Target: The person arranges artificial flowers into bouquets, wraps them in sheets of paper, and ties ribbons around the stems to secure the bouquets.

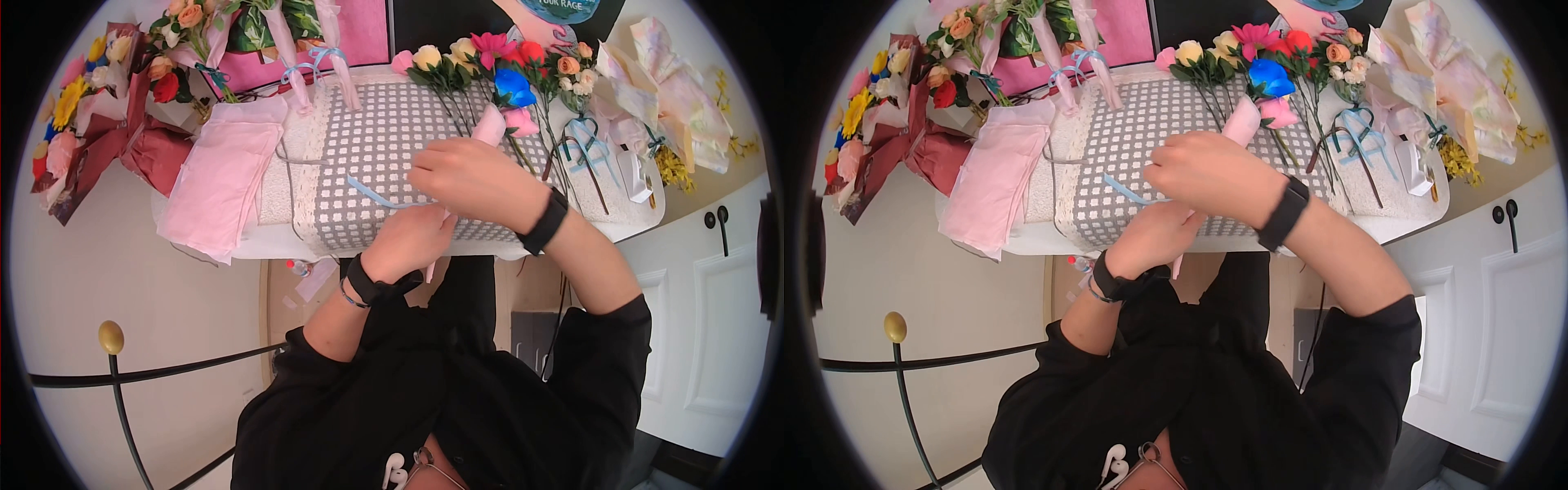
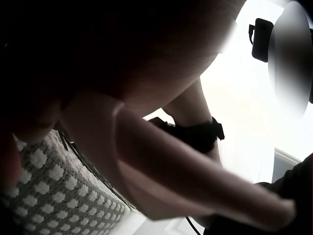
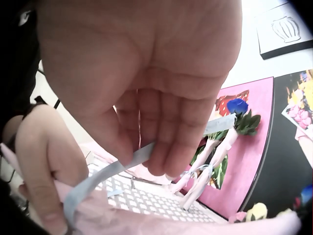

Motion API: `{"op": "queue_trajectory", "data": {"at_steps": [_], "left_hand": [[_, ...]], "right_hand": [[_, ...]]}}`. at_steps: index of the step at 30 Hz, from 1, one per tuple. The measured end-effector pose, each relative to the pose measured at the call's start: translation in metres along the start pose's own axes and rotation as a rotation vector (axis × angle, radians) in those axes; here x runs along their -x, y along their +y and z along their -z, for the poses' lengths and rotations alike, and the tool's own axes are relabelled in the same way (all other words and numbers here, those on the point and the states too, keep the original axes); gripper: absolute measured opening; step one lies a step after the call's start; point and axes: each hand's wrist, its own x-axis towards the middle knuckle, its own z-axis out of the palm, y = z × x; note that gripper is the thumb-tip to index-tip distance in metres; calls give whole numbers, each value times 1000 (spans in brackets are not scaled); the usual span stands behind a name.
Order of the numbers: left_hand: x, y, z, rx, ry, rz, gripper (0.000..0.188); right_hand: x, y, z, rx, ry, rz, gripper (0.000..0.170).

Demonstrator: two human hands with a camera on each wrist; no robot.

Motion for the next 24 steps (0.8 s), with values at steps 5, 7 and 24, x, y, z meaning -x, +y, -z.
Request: {"op": "queue_trajectory", "data": {"at_steps": [5, 7, 24], "left_hand": [[0, -11, -1, -43, -22, -7, 37], [5, -16, 0, -28, -57, 19, 38], [37, -12, 30, 339, -246, -53, 32]], "right_hand": [[5, 0, -14, -319, 200, -52, 25], [37, -12, 7, -543, 354, -334, 20], [31, -50, -77, -1395, 84, -622, 45]]}}
